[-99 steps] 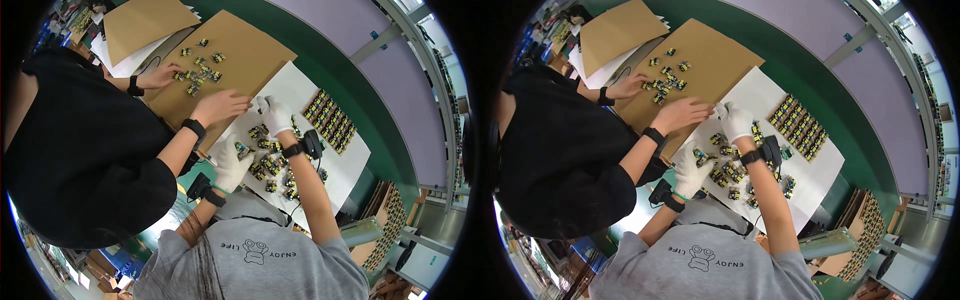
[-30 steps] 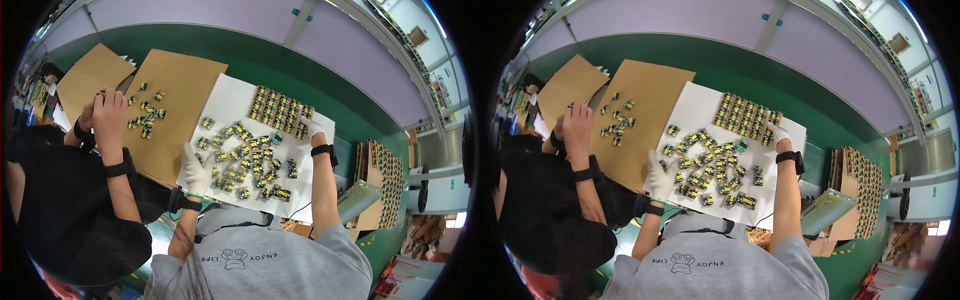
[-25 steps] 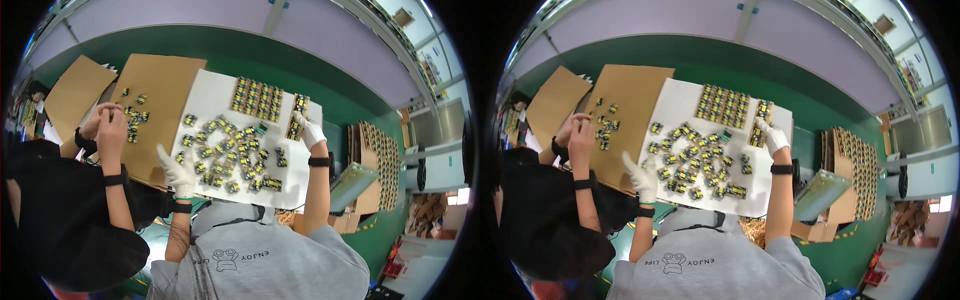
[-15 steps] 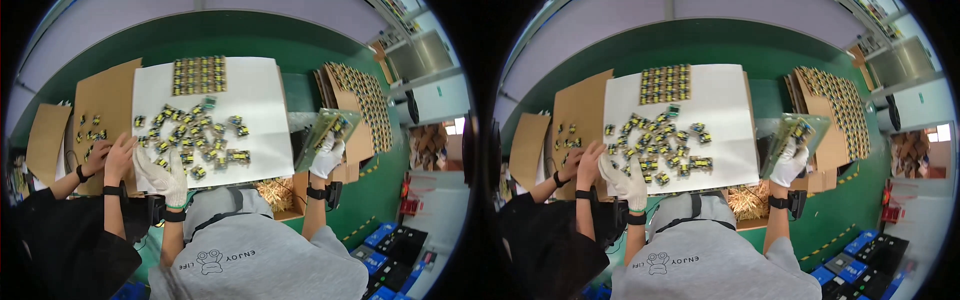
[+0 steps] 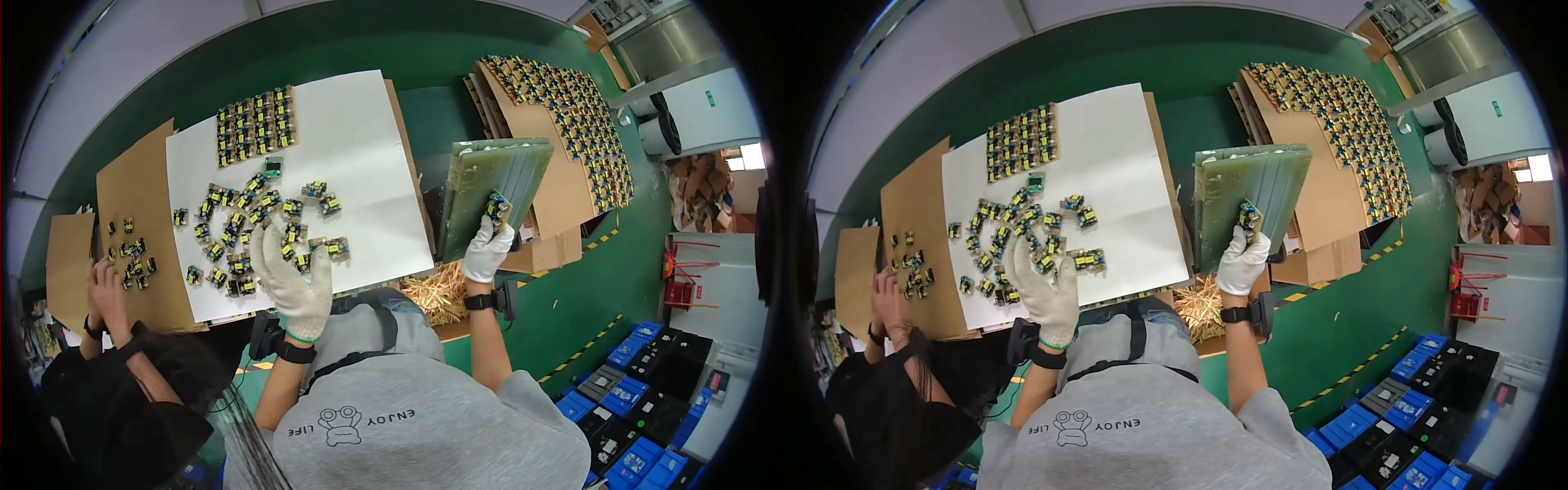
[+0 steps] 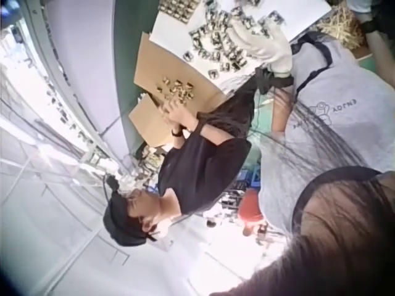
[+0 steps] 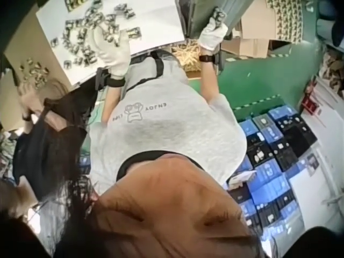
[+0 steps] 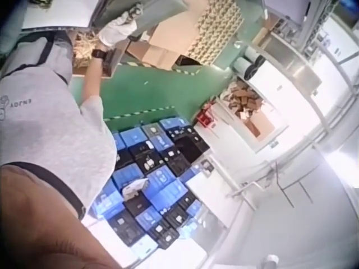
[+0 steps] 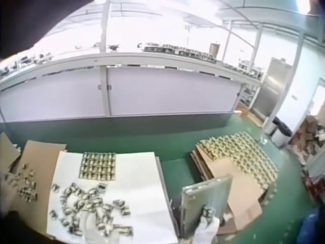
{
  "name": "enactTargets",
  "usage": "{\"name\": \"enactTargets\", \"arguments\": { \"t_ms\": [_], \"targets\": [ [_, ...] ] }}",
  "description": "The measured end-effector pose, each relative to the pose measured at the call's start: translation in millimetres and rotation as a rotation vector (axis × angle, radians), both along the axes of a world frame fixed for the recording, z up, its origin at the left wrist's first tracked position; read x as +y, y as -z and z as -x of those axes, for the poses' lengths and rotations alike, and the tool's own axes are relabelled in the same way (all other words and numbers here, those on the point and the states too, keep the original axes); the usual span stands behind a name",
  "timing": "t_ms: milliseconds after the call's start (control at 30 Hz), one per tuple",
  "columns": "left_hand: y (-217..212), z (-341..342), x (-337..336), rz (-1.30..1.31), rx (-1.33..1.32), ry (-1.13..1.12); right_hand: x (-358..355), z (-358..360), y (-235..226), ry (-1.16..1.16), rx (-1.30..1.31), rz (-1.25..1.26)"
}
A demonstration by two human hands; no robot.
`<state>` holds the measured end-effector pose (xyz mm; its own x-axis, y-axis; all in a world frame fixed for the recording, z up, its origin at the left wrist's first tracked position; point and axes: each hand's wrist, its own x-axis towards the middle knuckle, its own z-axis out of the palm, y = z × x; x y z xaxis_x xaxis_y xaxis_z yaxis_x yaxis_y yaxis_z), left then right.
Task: Picking up small electronic components from a table and placing them into a handheld container.
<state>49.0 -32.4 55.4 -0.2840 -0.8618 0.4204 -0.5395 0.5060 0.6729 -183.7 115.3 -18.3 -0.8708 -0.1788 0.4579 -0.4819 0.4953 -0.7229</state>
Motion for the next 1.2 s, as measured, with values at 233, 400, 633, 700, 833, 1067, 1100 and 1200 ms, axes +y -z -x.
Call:
{"name": "enactTargets", "arguments": {
  "t_ms": [233,400,633,700,833,1067,1100,1200],
  "targets": [
    [6,24,19,0.023,-0.123,-0.006,3,18,-2,0.084,-0.049,-0.122],
    [7,48,28,0.047,0.024,0.115,8,23,1,0.019,-0.144,-0.077],
    [9,74,54,-0.113,-0.074,0.421,1,0,-6,-0.016,-0.353,0.145],
    [1,88,59,-0.164,-0.072,0.553,7,-13,-2,-0.03,-0.409,0.236],
    [-3,105,74,-0.464,-0.346,0.711,20,-50,-49,-0.473,-0.763,0.32],
    [-3,100,50,0.162,-0.364,0.725,42,-27,-95,-0.295,0.262,-0.2],
    [-3,100,49,0.224,-0.381,0.773,38,-20,-118,-0.437,0.219,-0.254],
    [-2,103,51,0.358,-0.39,0.801,29,-22,-107,-0.755,0.224,-0.748]
  ]
}}
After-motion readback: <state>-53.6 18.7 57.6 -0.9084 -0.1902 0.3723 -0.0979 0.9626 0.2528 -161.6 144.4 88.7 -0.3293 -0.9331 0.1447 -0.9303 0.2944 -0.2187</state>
